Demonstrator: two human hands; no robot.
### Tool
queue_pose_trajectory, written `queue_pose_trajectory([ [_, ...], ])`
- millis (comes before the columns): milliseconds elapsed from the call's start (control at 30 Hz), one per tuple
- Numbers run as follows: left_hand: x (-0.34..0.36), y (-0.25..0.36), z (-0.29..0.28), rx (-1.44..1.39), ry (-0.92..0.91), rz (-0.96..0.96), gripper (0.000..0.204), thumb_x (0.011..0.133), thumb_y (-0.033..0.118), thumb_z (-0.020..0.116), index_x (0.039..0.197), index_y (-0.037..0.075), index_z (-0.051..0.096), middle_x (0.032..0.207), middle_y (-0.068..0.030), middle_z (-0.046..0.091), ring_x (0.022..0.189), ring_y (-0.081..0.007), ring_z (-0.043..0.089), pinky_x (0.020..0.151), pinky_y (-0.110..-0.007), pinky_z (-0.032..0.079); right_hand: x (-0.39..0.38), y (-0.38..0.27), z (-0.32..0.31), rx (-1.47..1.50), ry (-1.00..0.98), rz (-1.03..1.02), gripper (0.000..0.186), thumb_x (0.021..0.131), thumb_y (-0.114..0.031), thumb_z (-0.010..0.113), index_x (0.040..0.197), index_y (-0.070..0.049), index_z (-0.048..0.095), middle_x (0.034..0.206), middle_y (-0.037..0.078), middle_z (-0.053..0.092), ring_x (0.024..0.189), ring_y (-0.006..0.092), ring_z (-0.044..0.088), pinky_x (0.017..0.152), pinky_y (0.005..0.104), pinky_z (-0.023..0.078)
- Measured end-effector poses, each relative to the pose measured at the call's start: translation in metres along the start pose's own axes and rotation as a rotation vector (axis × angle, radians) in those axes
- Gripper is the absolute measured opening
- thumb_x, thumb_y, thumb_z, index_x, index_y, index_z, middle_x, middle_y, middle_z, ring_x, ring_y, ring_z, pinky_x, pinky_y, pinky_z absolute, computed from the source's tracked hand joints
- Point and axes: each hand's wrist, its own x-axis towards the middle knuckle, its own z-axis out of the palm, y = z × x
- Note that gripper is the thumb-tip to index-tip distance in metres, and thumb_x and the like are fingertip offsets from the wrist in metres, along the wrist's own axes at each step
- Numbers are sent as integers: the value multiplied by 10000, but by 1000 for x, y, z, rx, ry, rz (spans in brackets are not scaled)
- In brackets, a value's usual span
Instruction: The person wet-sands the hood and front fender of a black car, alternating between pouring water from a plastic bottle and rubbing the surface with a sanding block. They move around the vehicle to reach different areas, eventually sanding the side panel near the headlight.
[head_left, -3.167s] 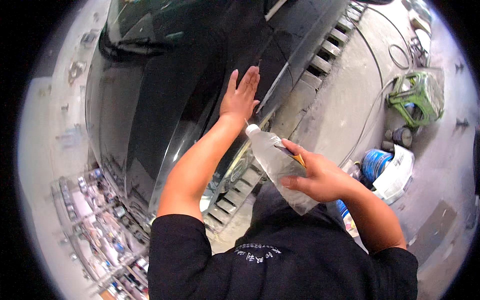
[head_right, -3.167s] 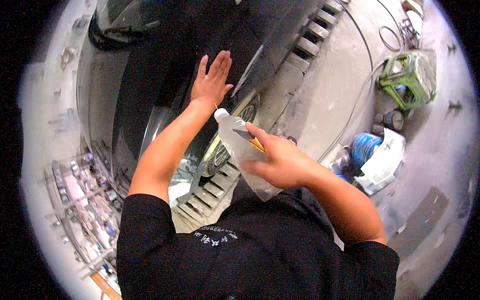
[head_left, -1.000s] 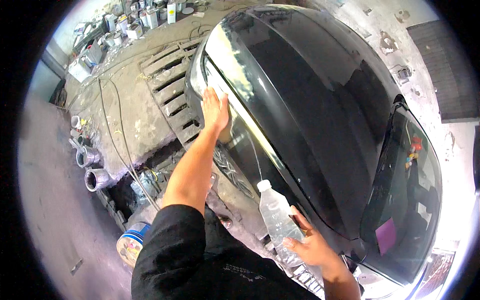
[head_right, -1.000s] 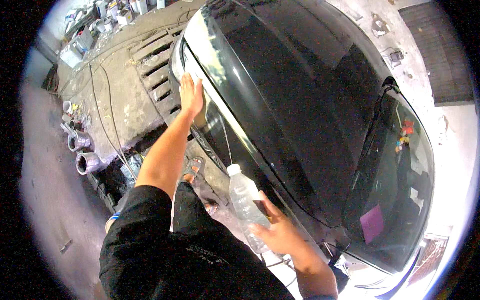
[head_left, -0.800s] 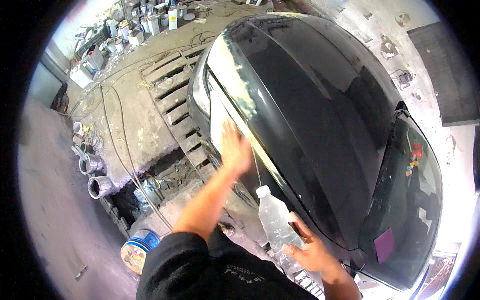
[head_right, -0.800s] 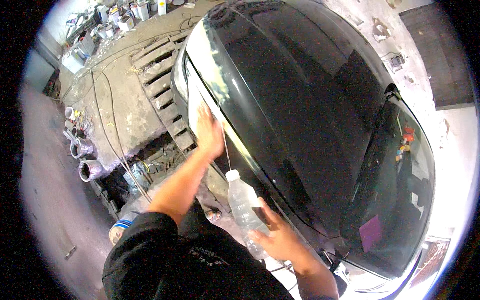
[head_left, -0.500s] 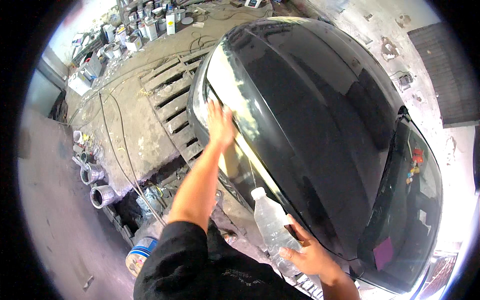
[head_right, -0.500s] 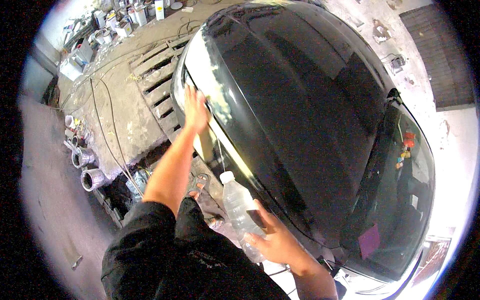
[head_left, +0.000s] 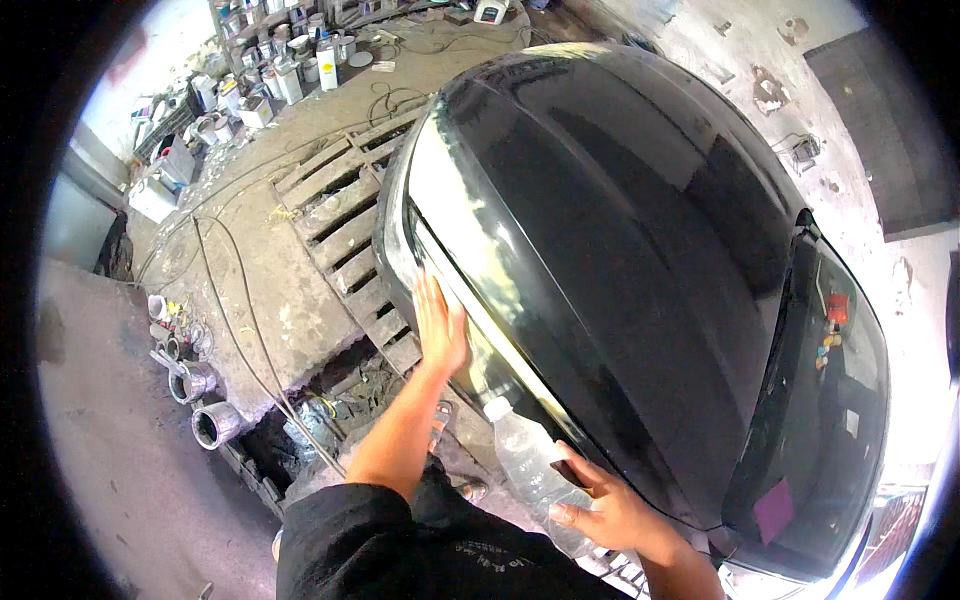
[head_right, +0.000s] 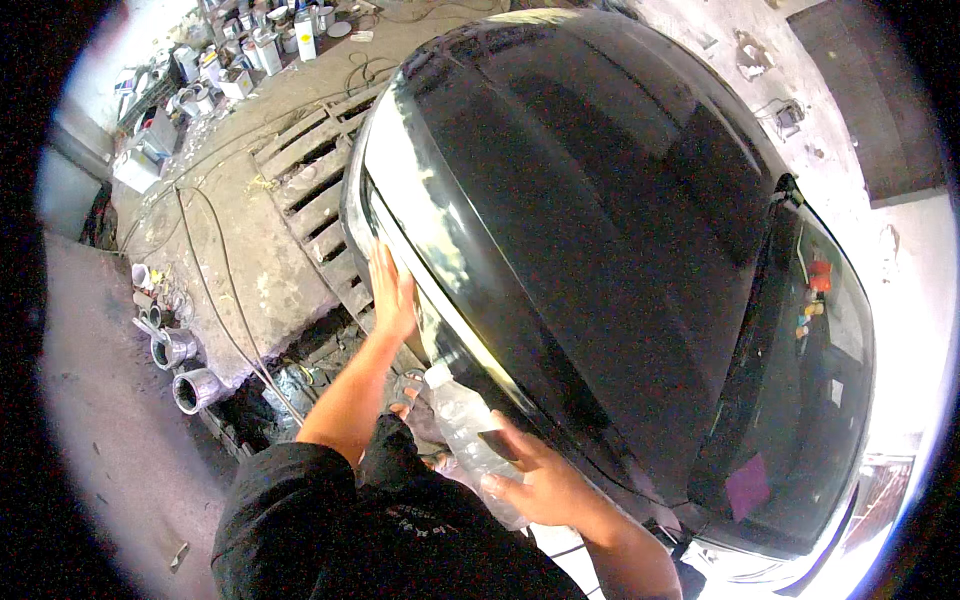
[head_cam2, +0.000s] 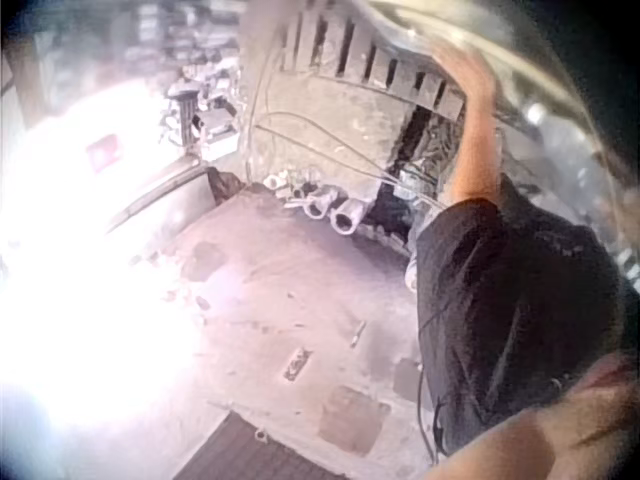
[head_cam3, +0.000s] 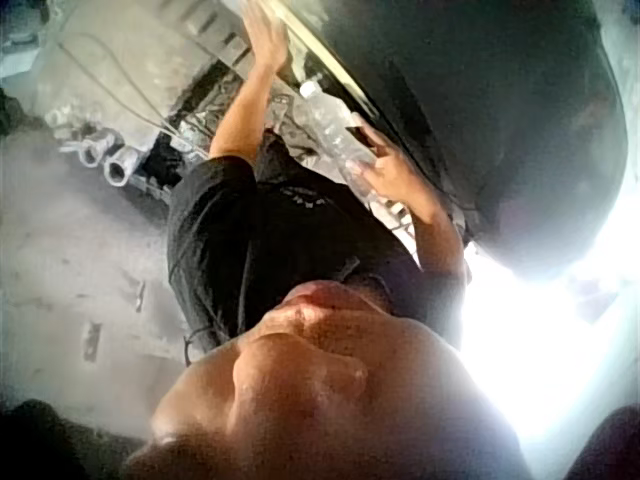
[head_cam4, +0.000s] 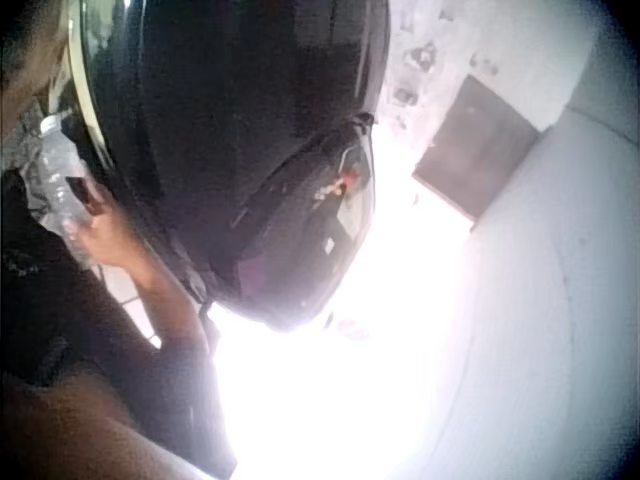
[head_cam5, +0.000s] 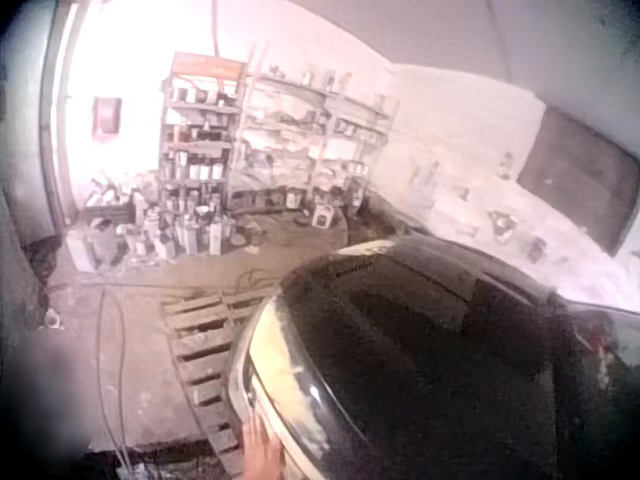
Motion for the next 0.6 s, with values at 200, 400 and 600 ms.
queue_pose_trajectory([
  [200, -69, 1, 4, 27, -41, -74, 772, 1026, 412, 374, 1571, -58, 95, 1651, -266, 67, 1542, -408, 43, 1238, -506, 40, 10, -16, -2, 20, -23, 104, 821, 897, -137, 752, 1569, -49, 289, 1452, 159, 525, 1260, 173, 529, 1086, 295, 365],
  [400, 87, 7, -7, 165, -32, 156, 786, 1016, 493, 415, 1588, 16, 166, 1672, -186, 91, 1546, -392, 33, 1233, -549, 43, 6, -19, -12, -91, 58, 62, 819, 890, -140, 763, 1564, -51, 308, 1474, 147, 511, 1283, 165, 512, 1095, 304, 363],
  [600, 165, 32, -27, 543, -229, 92, 853, 1004, 624, 332, 1564, -12, 236, 1645, -204, 199, 1539, -377, 111, 1237, -511, 86, -18, 5, -25, -65, 131, 25, 829, 909, -248, 729, 1573, -58, 270, 1480, 238, 471, 1357, 331, 490, 1122, 382, 373],
])
